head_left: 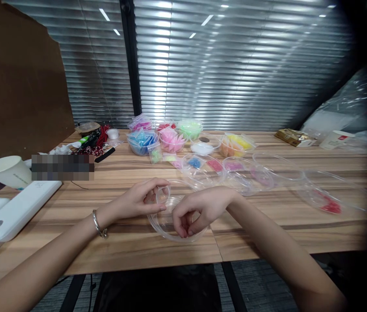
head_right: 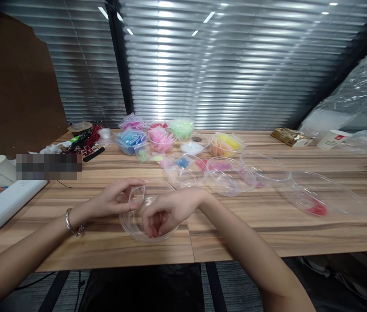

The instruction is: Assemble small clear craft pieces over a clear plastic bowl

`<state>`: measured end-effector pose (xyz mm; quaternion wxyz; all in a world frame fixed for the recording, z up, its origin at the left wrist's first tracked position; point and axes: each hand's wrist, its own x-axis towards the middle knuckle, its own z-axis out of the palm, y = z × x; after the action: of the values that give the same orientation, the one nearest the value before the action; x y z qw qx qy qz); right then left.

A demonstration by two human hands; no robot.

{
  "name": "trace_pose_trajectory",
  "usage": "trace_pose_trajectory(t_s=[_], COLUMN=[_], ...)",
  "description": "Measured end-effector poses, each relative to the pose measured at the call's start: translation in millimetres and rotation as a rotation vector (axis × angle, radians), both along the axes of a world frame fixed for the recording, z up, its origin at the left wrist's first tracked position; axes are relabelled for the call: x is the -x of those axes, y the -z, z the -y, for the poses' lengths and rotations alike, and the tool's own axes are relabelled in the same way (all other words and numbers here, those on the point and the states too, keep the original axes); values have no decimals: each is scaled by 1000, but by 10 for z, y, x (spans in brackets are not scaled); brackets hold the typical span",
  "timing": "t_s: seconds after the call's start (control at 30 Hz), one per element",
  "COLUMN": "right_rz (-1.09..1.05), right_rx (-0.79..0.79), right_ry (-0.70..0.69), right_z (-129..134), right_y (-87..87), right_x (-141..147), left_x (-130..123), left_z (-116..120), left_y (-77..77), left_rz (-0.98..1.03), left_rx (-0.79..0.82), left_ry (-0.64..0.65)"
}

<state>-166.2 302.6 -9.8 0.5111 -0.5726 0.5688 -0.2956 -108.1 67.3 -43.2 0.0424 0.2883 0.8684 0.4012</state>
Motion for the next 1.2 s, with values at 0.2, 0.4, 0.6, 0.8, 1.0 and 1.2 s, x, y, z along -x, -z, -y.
trace_pose_trajectory(t_s=[0.2, 0.4, 0.6, 0.8, 1.0, 1.2], right_rz=[30, 103, 192, 296, 312, 248], right_rx=[61, 96, 211, 381, 523, 623], right_ry=[88, 222, 343, 540, 817, 996], right_z=[10, 23, 32, 61, 115, 200], right_y=[29, 37, 88, 200, 280, 287], right_x=[-24, -29, 2, 77, 116, 81], left_x=[25, 25, 36, 30, 18, 21], left_z=[28, 39, 54, 39, 31, 29], left_y=[13, -17, -5, -29, -52, -44], left_rz=[-12, 11, -51, -56, -1, 25], left_rx=[19, 8, 11, 5, 33, 37], left_ry=[3, -5, 8, 13, -8, -23])
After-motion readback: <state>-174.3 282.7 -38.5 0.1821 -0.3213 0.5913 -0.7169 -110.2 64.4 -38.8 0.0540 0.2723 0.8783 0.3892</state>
